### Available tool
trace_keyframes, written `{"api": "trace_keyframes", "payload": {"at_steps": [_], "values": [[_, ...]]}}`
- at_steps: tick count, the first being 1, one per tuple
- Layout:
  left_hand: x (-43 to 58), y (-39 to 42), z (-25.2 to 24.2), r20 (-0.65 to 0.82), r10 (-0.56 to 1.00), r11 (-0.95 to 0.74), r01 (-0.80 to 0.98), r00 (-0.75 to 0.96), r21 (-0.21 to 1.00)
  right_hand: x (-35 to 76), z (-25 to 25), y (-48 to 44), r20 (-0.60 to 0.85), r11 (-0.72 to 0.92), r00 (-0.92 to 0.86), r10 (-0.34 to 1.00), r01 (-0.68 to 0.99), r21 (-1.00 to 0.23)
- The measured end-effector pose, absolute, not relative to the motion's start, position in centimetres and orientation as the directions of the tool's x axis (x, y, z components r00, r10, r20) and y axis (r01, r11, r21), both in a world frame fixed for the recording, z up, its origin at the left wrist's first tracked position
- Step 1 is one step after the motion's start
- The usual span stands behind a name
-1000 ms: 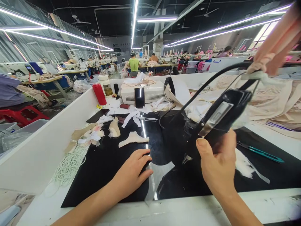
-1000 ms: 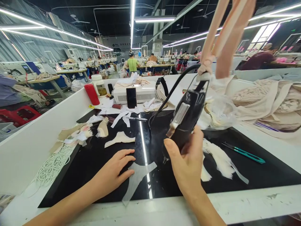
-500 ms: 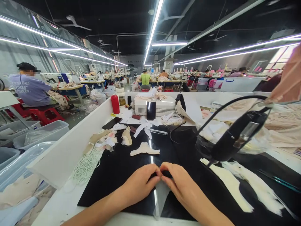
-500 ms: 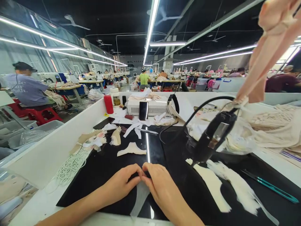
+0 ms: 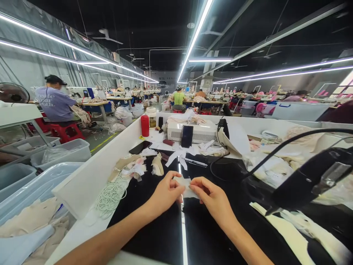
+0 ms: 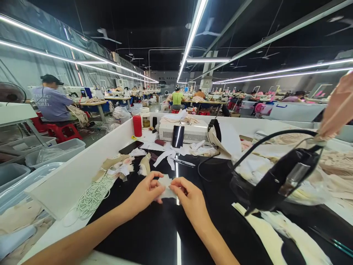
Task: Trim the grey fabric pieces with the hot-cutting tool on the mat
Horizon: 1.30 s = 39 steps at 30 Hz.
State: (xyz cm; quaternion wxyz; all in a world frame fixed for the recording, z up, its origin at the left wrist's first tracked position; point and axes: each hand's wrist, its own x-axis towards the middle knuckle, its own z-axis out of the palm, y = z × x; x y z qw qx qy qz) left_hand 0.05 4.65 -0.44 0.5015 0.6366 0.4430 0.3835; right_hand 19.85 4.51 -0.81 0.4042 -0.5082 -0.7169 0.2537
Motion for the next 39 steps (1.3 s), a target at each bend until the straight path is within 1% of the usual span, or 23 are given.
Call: {"api": "trace_keyframes", "payload": {"at_steps": [3,5,8,11,16,20,24,27,32,34,36,39], "values": [[-0.7,6.6,0.1,0.077,0.965,-0.153,0.302,0.249,0.941,19.3,-1.6,6.7,0.321,0.341,-0.138,0.937,0.557,-0.758],[-1.1,7.6,0.4,0.123,0.967,-0.207,0.408,0.223,0.889,18.9,-2.0,7.8,0.338,0.346,-0.131,0.932,0.599,-0.722],[-1.6,8.1,0.5,0.188,0.959,-0.278,0.575,0.212,0.769,18.4,-2.3,8.6,0.352,0.352,-0.147,0.925,0.682,-0.641],[-1.6,8.1,0.1,0.206,0.952,-0.307,0.706,0.227,0.639,18.0,-2.6,8.7,0.342,0.342,-0.172,0.924,0.771,-0.537],[-1.5,8.1,-1.0,0.191,0.944,-0.329,0.819,0.27,0.47,17.7,-3.8,8.5,0.347,0.344,-0.216,0.913,0.863,-0.369],[-1.4,8.2,-1.6,0.191,0.938,-0.343,0.859,0.29,0.38,17.5,-4.2,8.5,0.39,0.373,-0.245,0.888,0.88,-0.295],[-1.7,8.2,-1.7,0.223,0.925,-0.367,0.873,0.307,0.321,16.7,-2.7,7.6,0.446,0.395,-0.245,0.861,0.875,-0.28],[-2.2,8.2,-1.5,0.265,0.908,-0.397,0.866,0.324,0.303,16.3,-0.7,5.3,0.474,0.436,-0.267,0.839,0.852,-0.29],[-3.3,8.5,-0.3,0.349,0.862,-0.473,0.833,0.369,0.287,18.6,1.4,-1.3,0.439,0.523,-0.359,0.824,0.779,-0.345],[-3.4,8.4,0.2,0.373,0.841,-0.505,0.816,0.391,0.283,21.4,1.5,-3.9,0.411,0.505,-0.347,0.843,0.775,-0.379],[-3.0,7.9,0.5,0.393,0.817,-0.543,0.791,0.421,0.281,25.3,1.3,-6.0,0.392,0.445,-0.287,0.874,0.797,-0.408],[-1.5,6.6,0.6,0.415,0.752,-0.64,0.717,0.512,0.276,31.9,0.4,-7.8,0.397,0.28,-0.103,0.912,0.863,-0.421]]}}
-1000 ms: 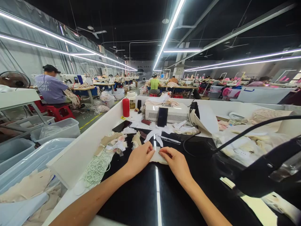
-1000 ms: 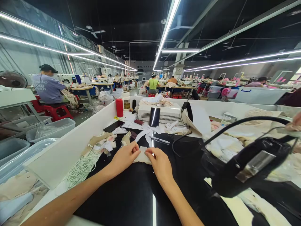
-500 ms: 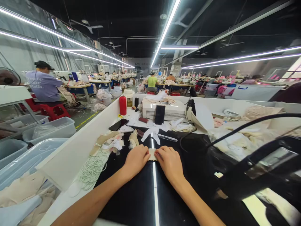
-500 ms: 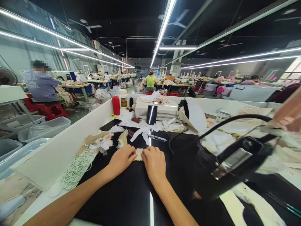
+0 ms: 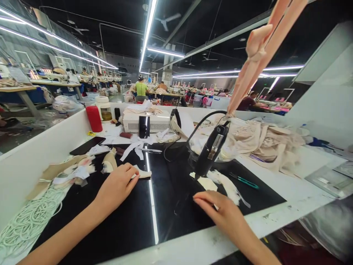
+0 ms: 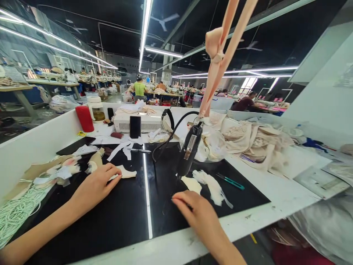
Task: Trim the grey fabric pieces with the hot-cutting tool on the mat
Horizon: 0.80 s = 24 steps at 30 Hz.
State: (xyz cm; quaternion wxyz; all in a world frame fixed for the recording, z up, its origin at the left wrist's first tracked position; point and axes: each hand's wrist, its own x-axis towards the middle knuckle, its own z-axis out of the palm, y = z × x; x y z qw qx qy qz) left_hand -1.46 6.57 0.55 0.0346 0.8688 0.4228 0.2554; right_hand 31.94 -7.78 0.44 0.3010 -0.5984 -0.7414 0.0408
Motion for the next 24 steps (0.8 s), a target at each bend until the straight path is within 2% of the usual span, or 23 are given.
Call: {"api": "trace_keyframes", "payload": {"at_steps": [4,9,14,18,24], "values": [[2.6,3.6,0.0,0.33,0.685,-0.728,0.617,0.649,0.298,38.2,-1.1,-8.6,0.404,0.135,0.046,0.913,0.903,-0.408],[8.8,-0.7,-0.5,0.212,0.59,-0.797,0.518,0.779,0.312,39.3,-3.1,-8.8,0.362,0.142,0.005,0.932,0.915,-0.378],[13.8,-2.9,-0.6,0.165,0.495,-0.859,0.453,0.853,0.237,38.6,-4.0,-8.8,0.361,0.161,-0.018,0.933,0.914,-0.372],[16.3,-3.0,-1.0,0.143,0.508,-0.856,0.479,0.849,0.194,38.6,-3.8,-8.9,0.354,0.165,-0.001,0.935,0.887,-0.431],[18.4,-2.9,-1.9,0.102,0.547,-0.835,0.534,0.831,0.132,38.4,-3.2,-9.0,0.288,0.119,0.072,0.955,0.798,-0.591]]}}
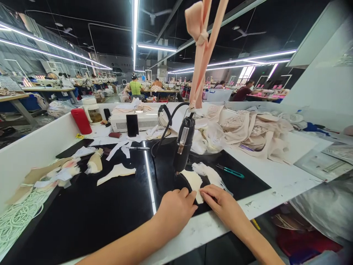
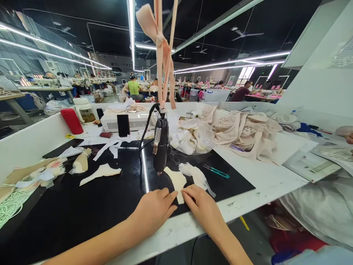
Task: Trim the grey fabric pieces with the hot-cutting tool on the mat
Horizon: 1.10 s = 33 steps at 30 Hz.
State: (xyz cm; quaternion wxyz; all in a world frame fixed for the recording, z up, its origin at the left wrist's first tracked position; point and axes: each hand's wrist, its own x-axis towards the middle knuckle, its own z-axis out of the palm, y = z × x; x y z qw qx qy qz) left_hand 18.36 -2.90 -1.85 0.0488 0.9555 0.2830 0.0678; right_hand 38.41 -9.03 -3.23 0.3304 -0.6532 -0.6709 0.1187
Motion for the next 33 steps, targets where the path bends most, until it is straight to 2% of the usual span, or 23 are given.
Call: {"api": "trace_keyframes", "payload": {"at_steps": [6,11,15,20,23,27,31,33], "values": [[18.6,-3.1,-1.5,0.076,0.562,-0.824,0.55,0.823,0.14,38.8,-2.5,-8.5,0.243,0.051,0.202,0.949,0.662,-0.748],[18.2,-2.9,-1.6,0.098,0.552,-0.826,0.526,0.828,0.203,39.5,-1.0,-5.6,0.224,0.035,0.368,0.902,0.455,-0.89],[18.3,-2.8,-2.0,0.109,0.56,-0.815,0.521,0.821,0.254,39.7,1.2,-2.3,0.301,0.189,0.486,0.82,0.266,-0.945],[18.4,-3.1,-1.7,0.095,0.593,-0.772,0.531,0.8,0.35,39.3,3.9,-1.6,0.45,0.435,0.586,0.674,0.177,-0.883],[18.2,-3.1,-1.6,0.083,0.612,-0.726,0.517,0.787,0.453,38.4,4.6,-3.7,0.488,0.499,0.564,0.666,0.149,-0.854],[17.7,-2.3,-1.7,0.083,0.644,-0.603,0.437,0.761,0.668,36.3,4.1,-7.3,0.469,0.481,0.486,0.737,0.111,-0.87],[16.8,-1.1,-1.4,0.001,0.676,-0.319,0.292,0.737,0.901,33.9,2.1,-10.2,0.41,0.413,0.378,0.83,0.079,-0.907],[16.2,-0.8,-0.9,-0.081,0.673,-0.13,0.225,0.735,0.966,32.8,0.9,-11.0,0.37,0.372,0.325,0.87,0.06,-0.926]]}}
